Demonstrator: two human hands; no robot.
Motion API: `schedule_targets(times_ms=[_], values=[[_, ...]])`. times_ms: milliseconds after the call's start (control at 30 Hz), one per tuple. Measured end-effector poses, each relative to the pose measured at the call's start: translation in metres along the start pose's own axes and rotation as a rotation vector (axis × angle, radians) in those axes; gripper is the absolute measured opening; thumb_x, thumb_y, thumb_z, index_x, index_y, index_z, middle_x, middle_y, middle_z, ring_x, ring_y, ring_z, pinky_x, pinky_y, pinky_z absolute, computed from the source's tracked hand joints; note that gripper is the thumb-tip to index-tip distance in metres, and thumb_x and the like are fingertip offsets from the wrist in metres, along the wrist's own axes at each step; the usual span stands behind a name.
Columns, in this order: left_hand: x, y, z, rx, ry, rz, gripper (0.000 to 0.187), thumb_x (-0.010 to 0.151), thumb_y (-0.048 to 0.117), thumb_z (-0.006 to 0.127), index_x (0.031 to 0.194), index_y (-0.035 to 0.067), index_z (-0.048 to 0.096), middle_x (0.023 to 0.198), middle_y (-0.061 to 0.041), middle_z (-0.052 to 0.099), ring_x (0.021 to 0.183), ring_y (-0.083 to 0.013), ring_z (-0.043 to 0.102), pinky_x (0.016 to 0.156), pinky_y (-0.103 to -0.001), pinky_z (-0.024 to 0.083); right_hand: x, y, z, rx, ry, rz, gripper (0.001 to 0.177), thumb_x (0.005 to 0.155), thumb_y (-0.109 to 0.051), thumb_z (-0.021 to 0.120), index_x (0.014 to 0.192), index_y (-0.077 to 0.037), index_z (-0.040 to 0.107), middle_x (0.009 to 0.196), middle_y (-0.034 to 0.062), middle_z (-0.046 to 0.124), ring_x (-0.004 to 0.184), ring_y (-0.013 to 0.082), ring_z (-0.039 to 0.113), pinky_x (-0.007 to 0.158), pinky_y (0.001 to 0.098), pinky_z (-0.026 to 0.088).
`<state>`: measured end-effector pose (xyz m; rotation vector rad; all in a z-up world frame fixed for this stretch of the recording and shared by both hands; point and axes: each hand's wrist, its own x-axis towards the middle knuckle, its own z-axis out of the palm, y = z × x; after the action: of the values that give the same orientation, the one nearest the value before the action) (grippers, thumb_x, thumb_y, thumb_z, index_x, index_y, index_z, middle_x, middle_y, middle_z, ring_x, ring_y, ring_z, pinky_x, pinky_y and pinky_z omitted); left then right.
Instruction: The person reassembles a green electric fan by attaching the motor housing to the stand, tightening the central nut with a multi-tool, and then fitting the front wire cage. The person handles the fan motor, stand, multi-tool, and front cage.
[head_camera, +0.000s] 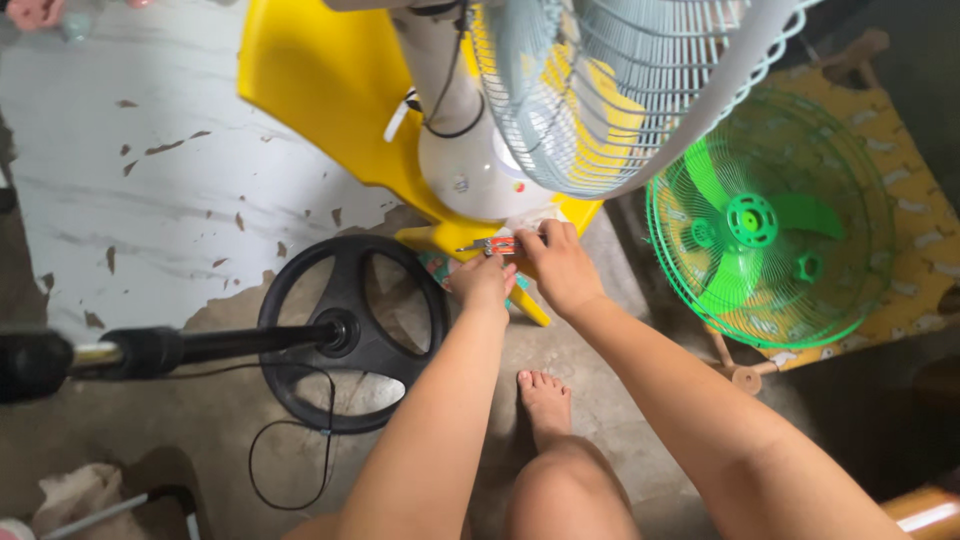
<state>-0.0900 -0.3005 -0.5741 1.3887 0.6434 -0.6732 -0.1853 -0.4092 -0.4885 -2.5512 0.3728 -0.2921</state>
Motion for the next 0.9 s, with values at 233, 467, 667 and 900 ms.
schedule_targets(times_ms=[233,467,667,900], values=[[-0.045,-0.023,0.023,-0.08,-0.084,0.036,0.018,0.093,0.008,0.065,0.108,-0.002,0.065,0.103,-0.011,0.071,0.088,-0.0241,0.074,0.074,-0.036,0.062,-0.018,0.017,-0.001,0.101,0.245,0.114,0.043,0.081,-0.007,0.072,0.123,-0.01,0.064,0.125,0.0182,0.059,0.116,0.0407,0.056,0.092,0.047,0.05],[-0.085,-0.05,0.074,0.662,-0.293,-0.087,0.023,0.091,0.018,0.066,0.111,0.01,0.072,0.104,-0.004,0.076,0.082,-0.0192,0.073,0.066,-0.033,0.057,-0.112,0.102,-0.033,0.062,0.385,0.562,0.032,0.09,-0.007,0.069,0.122,-0.008,0.064,0.118,0.0185,0.064,0.116,0.0412,0.057,0.099,0.0515,0.046],[-0.082,-0.092,0.112,1.054,-0.461,0.049,0.035,0.087,0.028,0.075,0.113,0.005,0.074,0.096,-0.009,0.077,0.07,-0.0194,0.072,0.053,-0.034,0.054,-0.177,0.17,-0.047,0.037,0.36,0.963,0.042,0.092,-0.013,0.069,0.131,-0.008,0.055,0.123,0.0234,0.06,0.112,0.043,0.059,0.092,0.0516,0.048],[-0.056,-0.129,0.177,0.892,-0.362,-0.112,0.053,0.087,0.04,0.078,0.122,0.004,0.062,0.102,-0.008,0.071,0.076,-0.0212,0.072,0.059,-0.036,0.06,-0.208,0.242,-0.042,-0.046,0.397,1.14,0.042,0.093,-0.019,0.071,0.131,-0.01,0.054,0.126,0.0229,0.059,0.113,0.0428,0.059,0.093,0.0521,0.048]])
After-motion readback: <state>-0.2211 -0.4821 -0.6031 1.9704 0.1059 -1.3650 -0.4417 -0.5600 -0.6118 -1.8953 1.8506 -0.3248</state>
